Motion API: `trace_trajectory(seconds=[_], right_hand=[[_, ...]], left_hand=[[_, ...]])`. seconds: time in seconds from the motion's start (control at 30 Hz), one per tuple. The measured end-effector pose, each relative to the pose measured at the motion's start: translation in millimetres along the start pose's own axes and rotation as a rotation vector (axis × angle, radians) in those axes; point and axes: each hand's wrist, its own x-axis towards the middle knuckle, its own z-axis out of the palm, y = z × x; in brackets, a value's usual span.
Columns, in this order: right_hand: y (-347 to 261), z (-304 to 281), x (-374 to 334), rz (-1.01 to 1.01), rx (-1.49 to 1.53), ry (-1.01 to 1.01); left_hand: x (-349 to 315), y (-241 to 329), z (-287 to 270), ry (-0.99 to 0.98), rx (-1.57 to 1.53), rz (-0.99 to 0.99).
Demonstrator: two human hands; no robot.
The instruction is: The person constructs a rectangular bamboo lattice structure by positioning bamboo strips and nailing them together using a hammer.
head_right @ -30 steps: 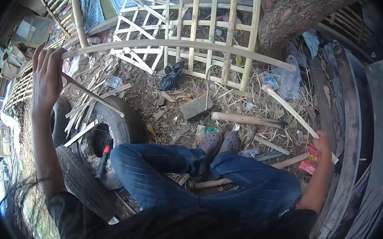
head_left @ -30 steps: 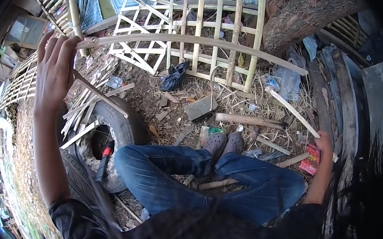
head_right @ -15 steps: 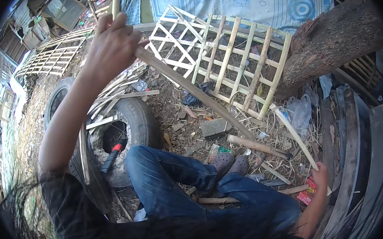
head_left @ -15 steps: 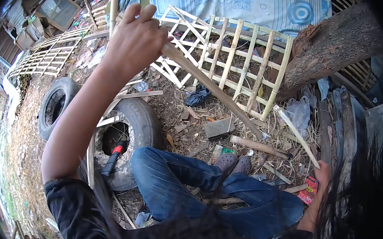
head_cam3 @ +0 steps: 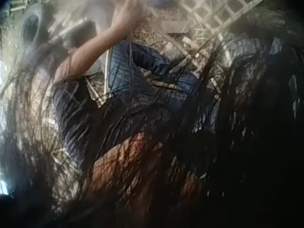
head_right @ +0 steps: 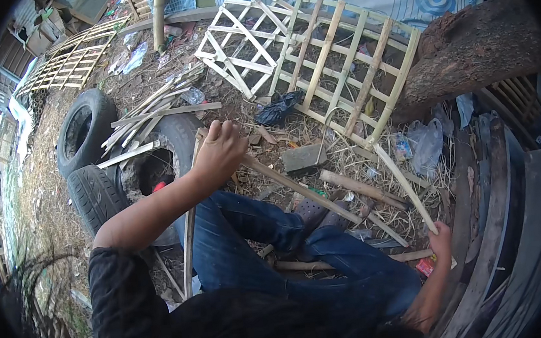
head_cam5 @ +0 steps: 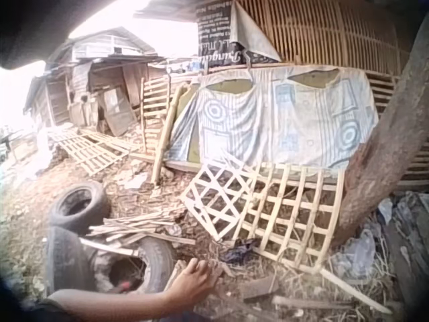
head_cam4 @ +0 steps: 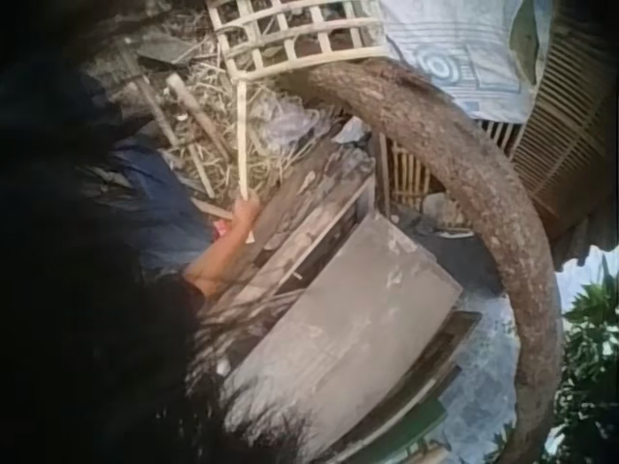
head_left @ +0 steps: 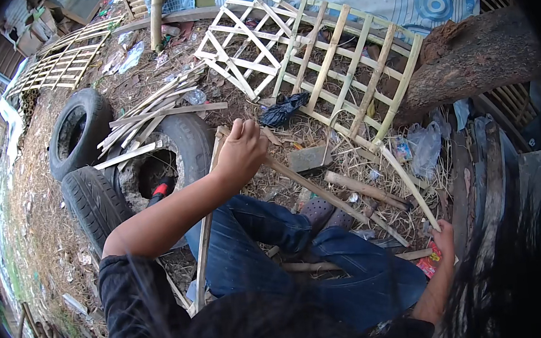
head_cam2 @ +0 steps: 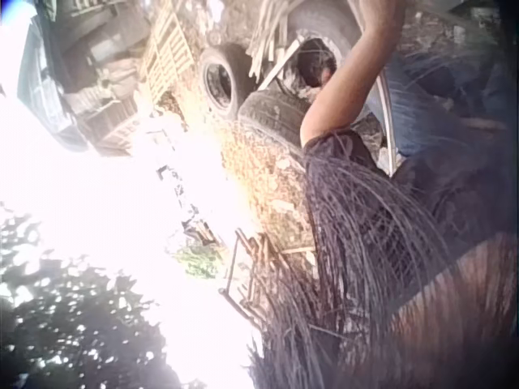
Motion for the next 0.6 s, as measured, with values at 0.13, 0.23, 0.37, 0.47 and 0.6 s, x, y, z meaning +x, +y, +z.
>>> trace_trajectory(seconds=[0.13,0.23,0.37,0.47,0.6], right_hand=[[45,13,19,-0.152,-0.046,0.053],[48,17,22,-0.169,-0.032,0.077],[-12,23,4,-0.123,0.205,0.045],[-9,12,7,-0.097,0.355,0.016],[-25,-9,-10,-0.122,0.387,0.053]], left_hand=[[0,13,4,0.134,-0.135,-0.025],[3,28,6,0.118,-0.325,-0.053],[4,44,3,-0.028,-0.437,-0.015],[6,56,3,-0.074,-0.571,-0.047],[3,66,10,-0.018,-0.617,-0.133]])
